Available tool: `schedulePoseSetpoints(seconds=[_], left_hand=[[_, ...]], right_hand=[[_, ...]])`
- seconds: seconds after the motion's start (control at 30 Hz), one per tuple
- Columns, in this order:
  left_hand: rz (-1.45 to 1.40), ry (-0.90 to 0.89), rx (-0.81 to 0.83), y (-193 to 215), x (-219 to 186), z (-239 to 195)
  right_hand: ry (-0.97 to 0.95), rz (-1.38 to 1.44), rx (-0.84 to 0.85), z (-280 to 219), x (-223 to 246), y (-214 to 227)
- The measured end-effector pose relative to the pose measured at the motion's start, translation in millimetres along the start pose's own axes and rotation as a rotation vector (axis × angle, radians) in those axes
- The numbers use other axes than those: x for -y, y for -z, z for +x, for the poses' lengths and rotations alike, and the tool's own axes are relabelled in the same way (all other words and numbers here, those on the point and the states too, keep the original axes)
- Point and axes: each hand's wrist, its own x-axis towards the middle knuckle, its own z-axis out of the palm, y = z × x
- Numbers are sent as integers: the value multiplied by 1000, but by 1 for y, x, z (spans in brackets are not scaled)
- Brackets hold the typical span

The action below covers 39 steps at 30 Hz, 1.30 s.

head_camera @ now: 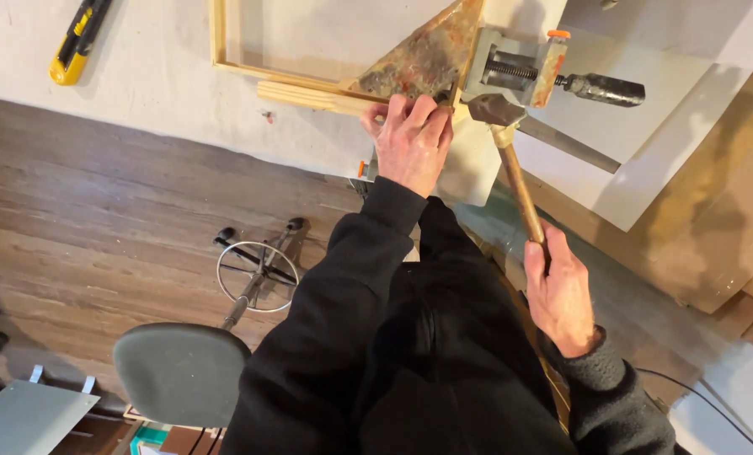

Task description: Assembling wooden picture frame components using a miter clamp, wood glue, and a hammer.

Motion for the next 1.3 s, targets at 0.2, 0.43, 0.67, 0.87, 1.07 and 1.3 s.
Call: schedulePoseSetpoints(seconds=[0.2, 0.43, 0.67, 0.87, 1.07, 1.3], left_hand=[[-4, 8, 10, -4, 1, -1], [-6, 3, 17, -5, 1, 1], [-4, 8, 34, -5, 2, -1], [-26, -1, 14, -1, 1, 1], [-17, -1, -16, -2, -1, 3], [-5, -31, 23, -6, 14, -11]], right_hand=[[-77, -25, 21, 3, 12, -1], [25, -93, 0, 5, 9, -7], [57, -118, -19, 5, 10, -9], [111, -99, -46, 2, 1, -13], [-14, -78, -29, -4, 9, 2], [-32, -40, -36, -14, 5, 5]])
